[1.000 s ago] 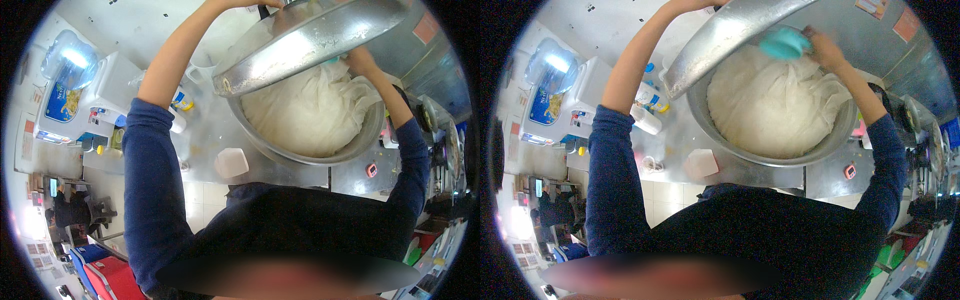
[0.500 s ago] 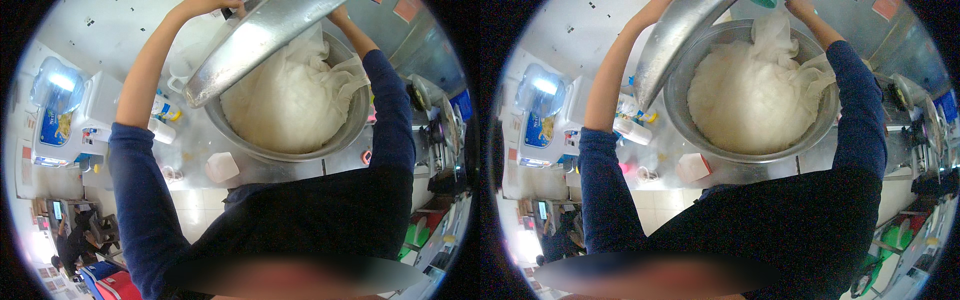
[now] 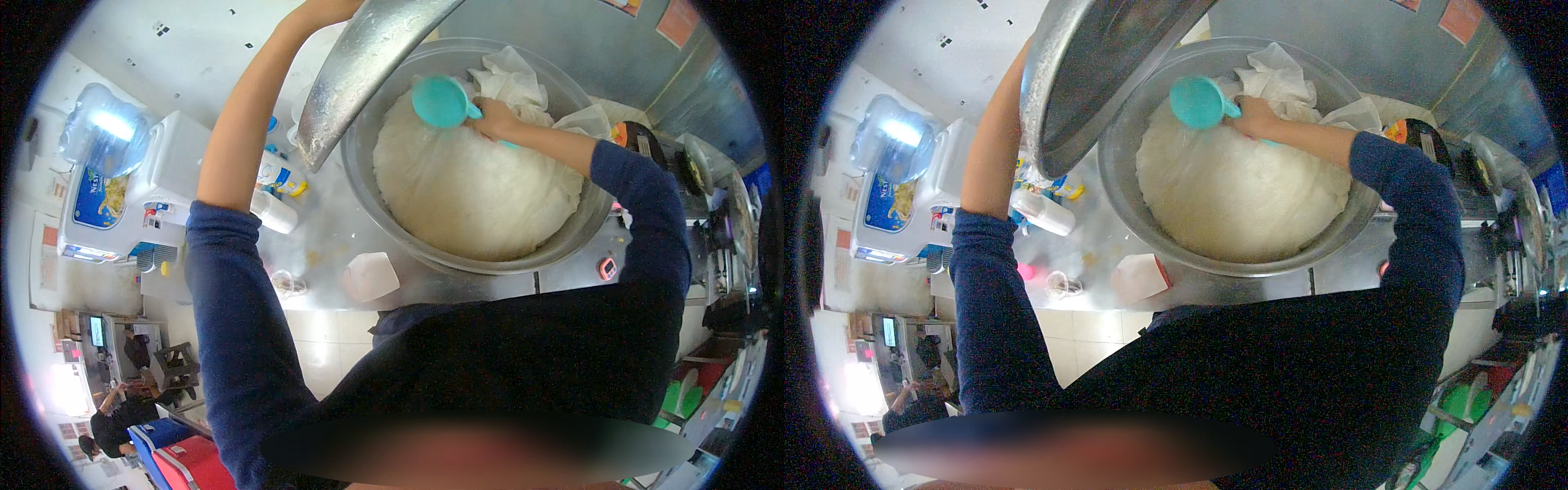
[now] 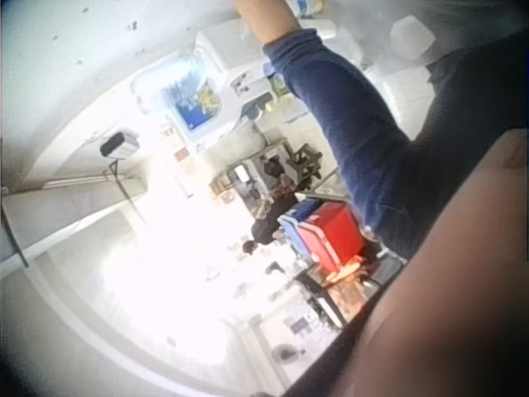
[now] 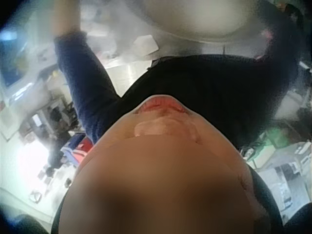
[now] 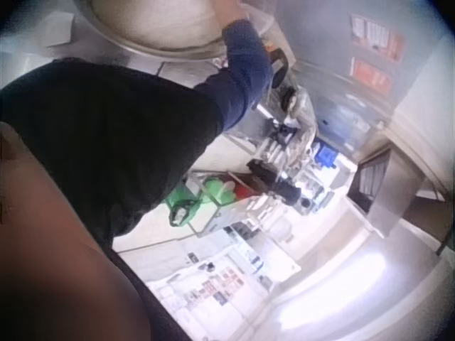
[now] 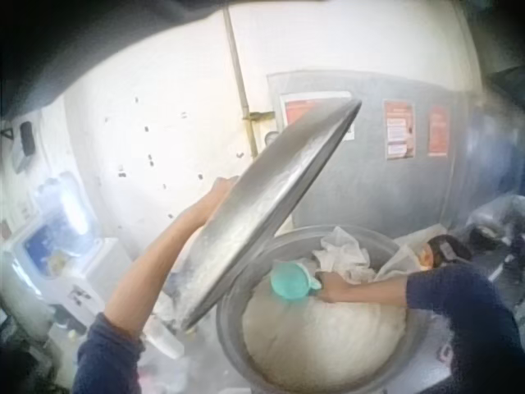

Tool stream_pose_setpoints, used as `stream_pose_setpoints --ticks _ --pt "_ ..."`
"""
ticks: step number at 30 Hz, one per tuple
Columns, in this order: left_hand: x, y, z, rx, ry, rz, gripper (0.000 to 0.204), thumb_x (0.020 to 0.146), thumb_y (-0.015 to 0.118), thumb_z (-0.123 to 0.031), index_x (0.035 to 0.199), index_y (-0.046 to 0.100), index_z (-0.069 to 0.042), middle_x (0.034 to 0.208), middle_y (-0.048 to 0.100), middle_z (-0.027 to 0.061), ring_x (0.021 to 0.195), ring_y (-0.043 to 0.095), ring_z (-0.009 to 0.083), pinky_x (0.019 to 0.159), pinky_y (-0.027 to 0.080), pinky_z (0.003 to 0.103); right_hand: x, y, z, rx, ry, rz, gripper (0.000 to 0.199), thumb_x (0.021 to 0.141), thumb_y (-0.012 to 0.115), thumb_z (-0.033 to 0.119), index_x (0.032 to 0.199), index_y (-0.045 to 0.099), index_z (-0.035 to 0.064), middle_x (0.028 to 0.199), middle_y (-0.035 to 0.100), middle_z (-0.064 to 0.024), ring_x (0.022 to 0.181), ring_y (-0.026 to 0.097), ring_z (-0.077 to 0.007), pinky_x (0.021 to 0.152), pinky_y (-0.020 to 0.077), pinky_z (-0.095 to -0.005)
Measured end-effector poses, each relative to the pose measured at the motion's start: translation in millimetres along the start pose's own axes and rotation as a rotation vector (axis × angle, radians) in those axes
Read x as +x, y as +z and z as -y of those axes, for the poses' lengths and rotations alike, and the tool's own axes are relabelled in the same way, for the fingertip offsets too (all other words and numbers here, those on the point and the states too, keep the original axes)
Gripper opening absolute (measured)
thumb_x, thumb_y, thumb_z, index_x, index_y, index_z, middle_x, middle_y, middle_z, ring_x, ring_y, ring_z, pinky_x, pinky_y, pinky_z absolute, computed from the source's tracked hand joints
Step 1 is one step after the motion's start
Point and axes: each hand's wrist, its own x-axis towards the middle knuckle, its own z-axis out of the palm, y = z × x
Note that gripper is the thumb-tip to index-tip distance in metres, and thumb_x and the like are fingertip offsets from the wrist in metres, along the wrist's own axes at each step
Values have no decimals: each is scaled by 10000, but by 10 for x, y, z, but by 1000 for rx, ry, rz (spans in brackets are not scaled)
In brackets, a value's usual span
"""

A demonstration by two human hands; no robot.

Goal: The person assembles a takeout meal by retrieving fried chicken from a display case, adding sauce from a refrigerated container, scooping rice into a container, and combining the items in a takeaway box. They handle receipts, plastic bags, and a container lid during the process.

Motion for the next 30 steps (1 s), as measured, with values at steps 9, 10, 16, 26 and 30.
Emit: stream_pose_setpoints --ticks 9,10,16,26,30 --pt "-15 -226 -331 -125 -73 -29 399 910 536 -337 988 651 37 1038 647 314 970 632 483 859 494 491 -524 -267 929 -214 -685 -368 206 812 684 160 968 685 24 894 705 -174 890 683 -379 758 562 -452" --pt "-14 -223 -302 -91 -59 -19 397 910 537 -335 990 651 37 1038 648 314 971 633 480 859 494 490 -730 -447 940 -425 -632 -347 207 803 676 115 989 681 23 909 702 -166 920 677 -374 767 565 -440" --pt "-10 -127 -152 -28 -4 -1 386 912 539 -326 1002 654 32 1038 650 312 973 642 459 859 493 482 -1436 -1506 851 -1156 -277 -197 200 808 683 181 935 702 28 928 679 -180 947 679 -370 759 565 -456" --pt "39 -67 -182 8 37 43 368 915 544 -309 1021 658 24 1039 653 309 977 656 426 859 493 469 -717 -825 178 -918 -191 51 393 819 705 267 1141 643 51 1064 663 -225 1024 651 -374 882 527 -477" --pt "43 -64 -187 30 48 69 361 916 546 -303 1029 660 21 1040 655 308 979 662 412 859 493 464 -245 -673 -21 -634 -592 47 363 771 739 211 1097 668 68 1094 664 -187 990 662 -375 877 528 -470"
